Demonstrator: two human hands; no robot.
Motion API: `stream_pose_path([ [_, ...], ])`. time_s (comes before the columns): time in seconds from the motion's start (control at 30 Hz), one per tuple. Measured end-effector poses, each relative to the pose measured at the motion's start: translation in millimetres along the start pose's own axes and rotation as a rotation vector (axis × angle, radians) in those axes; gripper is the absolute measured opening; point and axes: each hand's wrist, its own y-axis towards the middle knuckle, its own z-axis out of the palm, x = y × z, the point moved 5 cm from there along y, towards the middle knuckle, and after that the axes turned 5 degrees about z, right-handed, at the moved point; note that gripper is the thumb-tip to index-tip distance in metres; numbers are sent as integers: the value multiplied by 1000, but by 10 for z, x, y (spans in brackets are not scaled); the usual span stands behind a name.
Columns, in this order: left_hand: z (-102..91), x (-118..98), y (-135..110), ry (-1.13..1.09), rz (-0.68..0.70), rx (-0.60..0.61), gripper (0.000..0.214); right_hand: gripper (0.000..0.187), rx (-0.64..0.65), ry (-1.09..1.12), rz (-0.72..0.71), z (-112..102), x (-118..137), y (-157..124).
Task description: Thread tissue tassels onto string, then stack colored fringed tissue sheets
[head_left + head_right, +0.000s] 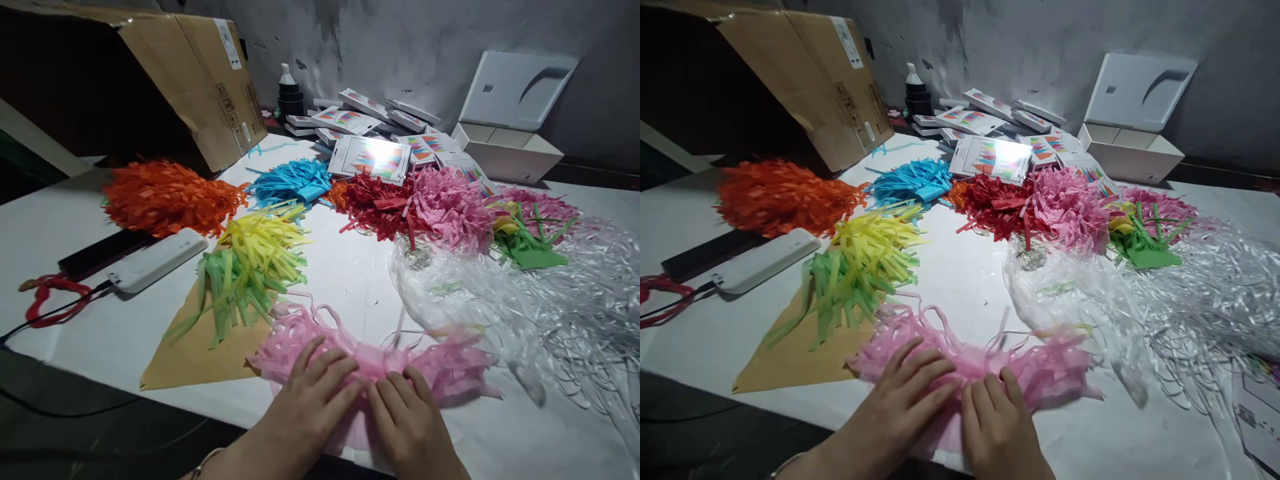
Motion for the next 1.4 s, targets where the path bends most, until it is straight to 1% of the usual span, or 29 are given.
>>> stream_pose_path([
  [0.03, 40, -27, 14, -19, 2, 8, 22, 38, 20, 17, 9, 2, -13, -37],
  [0.1, 106, -25, 28, -49, -19, 30, 25, 37, 37, 51, 61, -20, -72, -86],
  [0.17, 131, 27, 24, -68, -52, 56, 26, 36, 41, 87, 143, -60, -162, -116],
  [0.27, 129, 124, 24, -67, -131, 140, 18, 30, 47, 112, 281, -117, -286, -137],
  [0.37, 135, 172, 100, 0, -206, 247, 18, 24, 80, 28, 410, -143, -342, -132],
  [0.47, 171, 183, 243, 67, -257, 351, 23, 21, 97, -146, 502, -182, -345, -111],
  [0.53, 206, 189, 326, 91, -279, 417, 21, 13, 61, -256, 500, -230, -309, -85],
  [0.57, 219, 192, 358, 99, -280, 437, 20, 11, 28, -270, 456, -248, -269, -65],
  [0.63, 236, 203, 394, 102, -274, 456, 18, 20, -26, -201, 309, -249, -162, -22],
  [0.67, 239, 211, 397, 99, -271, 458, 19, 25, -38, -143, 234, -229, -112, -4],
  [0.73, 231, 231, 379, 95, -272, 458, 21, 33, -4, -39, 146, -150, -54, 24],
  [0.77, 218, 242, 362, 96, -279, 450, 21, 37, 17, -16, 131, -109, -47, 33],
  [0.83, 161, 247, 330, 94, -279, 373, 15, 37, 33, 3, 116, -52, -49, 43],
  [0.87, 127, 230, 318, 78, -252, 316, 9, 34, 18, 18, 115, -45, -53, 44],
  [0.9, 96, 201, 309, 56, -206, 256, 9, 31, -11, 38, 128, -53, -62, 44],
  [0.97, 63, 118, 289, 13, -77, 169, 14, 22, -57, 96, 181, -76, -80, 47],
  [1.03, 76, 55, 268, -8, 25, 134, 10, 18, -45, 133, 217, -72, -77, 58],
  [1.1, 93, 41, 254, -14, 62, 89, 12, 23, 7, 114, 194, -43, -51, 68],
  [1.17, 101, 60, 242, -36, 65, 50, 14, 31, 30, 77, 167, -27, -53, 49],
  [1.23, 96, 99, 224, -72, 40, 39, 16, 37, 20, 73, 160, -42, -99, -6],
  [1.33, 75, 152, 186, -120, -28, 79, 15, 36, -23, 117, 193, -122, -211, -113],
  [1.4, 72, 165, 165, -137, -73, 133, 13, 29, -27, 137, 245, -173, -271, -162],
])
